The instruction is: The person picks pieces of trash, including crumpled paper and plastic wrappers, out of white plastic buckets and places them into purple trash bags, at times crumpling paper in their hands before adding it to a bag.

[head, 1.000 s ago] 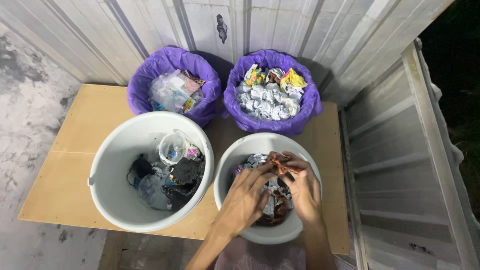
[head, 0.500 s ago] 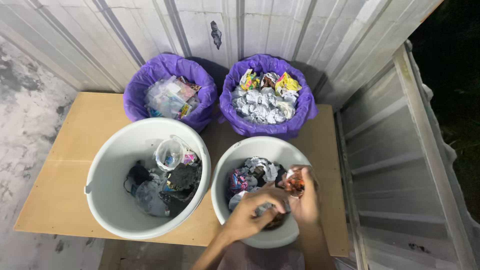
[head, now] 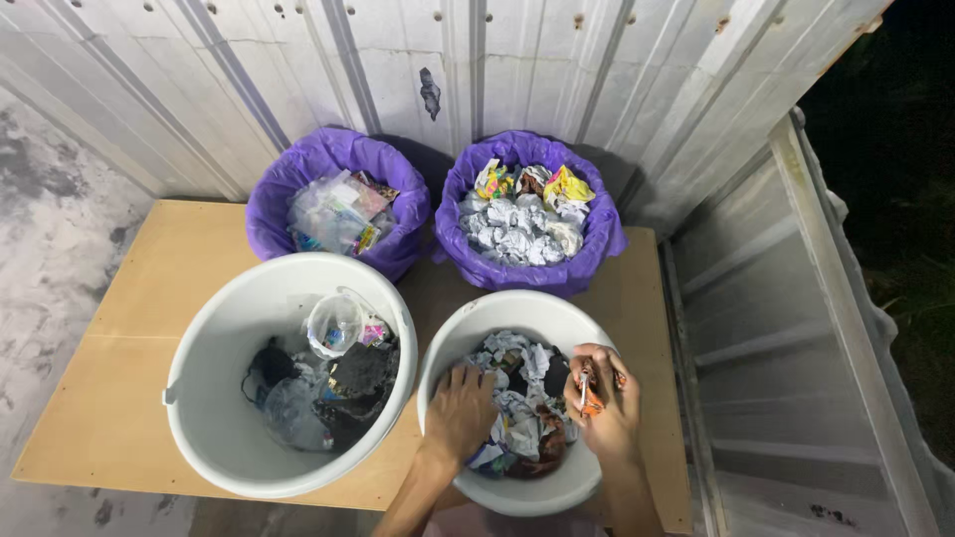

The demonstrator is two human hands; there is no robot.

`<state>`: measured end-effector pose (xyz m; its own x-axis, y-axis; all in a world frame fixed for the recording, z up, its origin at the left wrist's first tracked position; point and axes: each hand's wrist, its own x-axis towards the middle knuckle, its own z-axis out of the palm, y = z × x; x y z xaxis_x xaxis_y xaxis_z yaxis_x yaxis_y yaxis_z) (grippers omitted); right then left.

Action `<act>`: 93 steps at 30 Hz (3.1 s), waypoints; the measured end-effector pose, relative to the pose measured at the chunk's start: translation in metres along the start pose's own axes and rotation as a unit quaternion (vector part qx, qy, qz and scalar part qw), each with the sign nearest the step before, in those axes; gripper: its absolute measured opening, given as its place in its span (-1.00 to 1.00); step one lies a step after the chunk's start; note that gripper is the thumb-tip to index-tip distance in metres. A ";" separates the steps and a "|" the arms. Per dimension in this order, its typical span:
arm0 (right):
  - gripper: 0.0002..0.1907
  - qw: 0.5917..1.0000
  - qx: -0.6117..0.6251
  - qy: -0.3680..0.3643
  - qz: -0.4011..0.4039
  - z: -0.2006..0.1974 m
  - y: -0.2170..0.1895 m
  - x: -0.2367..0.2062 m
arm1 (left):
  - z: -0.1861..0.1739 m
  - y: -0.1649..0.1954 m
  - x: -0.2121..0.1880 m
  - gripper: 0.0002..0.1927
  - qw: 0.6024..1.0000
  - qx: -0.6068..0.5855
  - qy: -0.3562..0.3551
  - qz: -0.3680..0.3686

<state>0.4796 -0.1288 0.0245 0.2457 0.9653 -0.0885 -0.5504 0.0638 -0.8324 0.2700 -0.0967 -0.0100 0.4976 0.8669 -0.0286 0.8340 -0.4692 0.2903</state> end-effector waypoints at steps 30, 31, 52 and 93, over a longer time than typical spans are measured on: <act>-0.53 0.654 -0.613 -0.233 -0.378 0.105 0.038 0.291 | 0.006 0.007 0.012 -0.59 0.989 -0.092 -0.034 -0.109; -0.56 0.633 -0.635 -0.230 -0.380 0.105 0.043 0.294 | 0.009 0.008 0.009 -0.55 0.991 -0.086 -0.007 -0.098; -0.68 0.794 -0.490 -0.236 -0.272 0.065 -0.008 0.212 | 0.013 -0.005 0.005 -0.81 0.991 -0.007 0.133 0.013; -0.78 0.997 0.065 0.045 -0.007 0.015 0.076 -0.030 | -0.046 0.066 0.026 -0.66 0.832 -0.289 0.443 0.171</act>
<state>0.4184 -0.1487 -0.0282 0.3222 0.9375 -0.1314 -0.6435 0.1151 -0.7567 0.3273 -0.0970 0.0522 0.0987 0.6040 0.7909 0.2995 -0.7759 0.5552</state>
